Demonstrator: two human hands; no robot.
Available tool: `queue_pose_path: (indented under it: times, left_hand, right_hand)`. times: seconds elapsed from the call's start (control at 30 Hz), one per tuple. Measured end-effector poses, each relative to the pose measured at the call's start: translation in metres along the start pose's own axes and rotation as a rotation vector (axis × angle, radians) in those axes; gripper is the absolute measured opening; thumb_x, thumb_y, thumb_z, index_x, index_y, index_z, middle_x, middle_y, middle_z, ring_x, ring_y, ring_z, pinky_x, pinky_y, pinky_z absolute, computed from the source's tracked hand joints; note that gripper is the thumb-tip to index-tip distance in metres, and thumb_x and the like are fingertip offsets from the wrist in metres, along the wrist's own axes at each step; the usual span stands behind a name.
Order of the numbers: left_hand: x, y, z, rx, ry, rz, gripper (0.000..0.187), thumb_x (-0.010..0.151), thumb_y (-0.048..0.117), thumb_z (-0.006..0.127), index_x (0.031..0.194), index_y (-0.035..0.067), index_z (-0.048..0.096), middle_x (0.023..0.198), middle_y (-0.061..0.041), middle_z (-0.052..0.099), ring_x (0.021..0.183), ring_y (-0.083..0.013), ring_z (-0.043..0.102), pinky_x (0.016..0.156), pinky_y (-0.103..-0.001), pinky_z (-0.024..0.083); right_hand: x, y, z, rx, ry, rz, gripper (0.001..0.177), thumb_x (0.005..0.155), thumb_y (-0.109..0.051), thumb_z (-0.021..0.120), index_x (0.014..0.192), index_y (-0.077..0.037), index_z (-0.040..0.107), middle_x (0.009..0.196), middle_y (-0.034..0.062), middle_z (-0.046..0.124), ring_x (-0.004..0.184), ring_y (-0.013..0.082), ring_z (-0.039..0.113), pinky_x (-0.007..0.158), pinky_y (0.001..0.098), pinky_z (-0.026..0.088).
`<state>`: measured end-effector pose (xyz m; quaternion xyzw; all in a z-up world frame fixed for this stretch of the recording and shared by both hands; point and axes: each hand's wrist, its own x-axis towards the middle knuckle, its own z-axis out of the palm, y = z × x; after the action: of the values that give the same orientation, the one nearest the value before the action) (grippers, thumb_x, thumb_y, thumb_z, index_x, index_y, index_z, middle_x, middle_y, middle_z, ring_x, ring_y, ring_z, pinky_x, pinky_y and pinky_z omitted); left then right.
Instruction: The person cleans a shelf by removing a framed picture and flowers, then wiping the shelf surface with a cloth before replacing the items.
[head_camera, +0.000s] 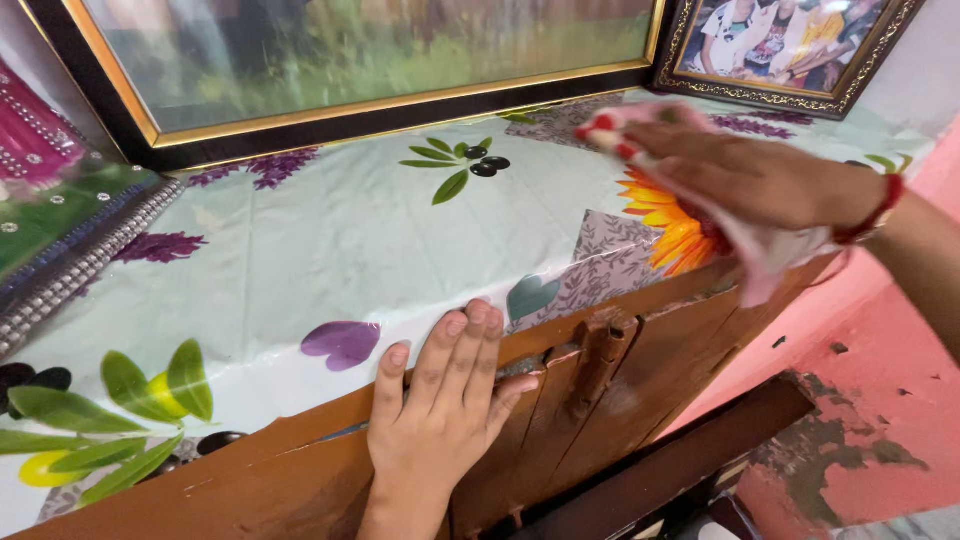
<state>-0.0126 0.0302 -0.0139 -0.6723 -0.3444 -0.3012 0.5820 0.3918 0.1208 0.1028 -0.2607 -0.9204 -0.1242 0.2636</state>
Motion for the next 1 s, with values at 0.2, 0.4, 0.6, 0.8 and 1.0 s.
queue_pose_path:
  times: [0.2, 0.4, 0.6, 0.8, 1.0]
  left_hand:
    - [0.002, 0.0, -0.001, 0.026, 0.017, -0.002, 0.075, 0.112, 0.065, 0.037, 0.165, 0.012, 0.04, 0.172, -0.003, 0.026, 0.159, -0.0179, 0.021, 0.131, -0.048, 0.009]
    - [0.0, 0.0, 0.0, 0.028, 0.019, -0.017, 0.072, 0.116, 0.066, 0.038, 0.165, 0.014, 0.04, 0.172, -0.001, 0.027, 0.159, -0.0169, 0.021, 0.131, -0.048, 0.009]
    - [-0.005, -0.003, 0.004, -0.095, 0.048, -0.019, 0.066, 0.112, 0.062, 0.047, 0.153, 0.011, 0.047, 0.167, -0.004, 0.036, 0.159, -0.0208, 0.027, 0.131, -0.05, 0.012]
    - [0.003, -0.005, -0.005, -0.023, 0.036, -0.01, 0.071, 0.111, 0.067, 0.047, 0.16, 0.016, 0.048, 0.168, 0.003, 0.036, 0.158, -0.0141, 0.025, 0.13, -0.045, 0.01]
    - [0.003, -0.005, -0.006, 0.001, 0.029, -0.01, 0.069, 0.114, 0.065, 0.042, 0.162, 0.015, 0.046, 0.17, 0.003, 0.033, 0.158, -0.0146, 0.023, 0.13, -0.045, 0.01]
  right_hand:
    - [-0.069, 0.064, 0.002, -0.057, 0.04, 0.579, 0.074, 0.108, -0.049, 0.043, 0.168, -0.008, 0.035, 0.168, 0.0168, 0.037, 0.146, 0.0356, 0.041, 0.116, 0.0482, 0.031]
    - [0.055, -0.102, 0.006, 0.223, -0.039, -0.059, 0.06, 0.11, -0.038, 0.031, 0.156, 0.0, 0.04, 0.173, 0.0164, 0.028, 0.163, 0.0325, 0.021, 0.13, 0.0442, 0.018]
    - [0.212, -0.199, 0.031, 0.231, -0.159, -0.457, 0.068, 0.113, -0.044, 0.02, 0.165, 0.0, 0.017, 0.175, 0.0173, 0.012, 0.163, 0.0294, 0.011, 0.127, 0.0445, 0.007]
    - [0.281, -0.193, 0.052, 0.204, -0.135, -0.333, 0.072, 0.108, -0.055, 0.021, 0.164, -0.01, 0.023, 0.175, 0.0101, 0.017, 0.164, 0.025, 0.011, 0.133, 0.0389, 0.008]
    - [0.211, -0.106, 0.039, 0.12, -0.175, -0.037, 0.074, 0.103, -0.057, 0.017, 0.161, -0.012, 0.025, 0.171, 0.0119, 0.013, 0.157, 0.0269, 0.009, 0.125, 0.041, 0.008]
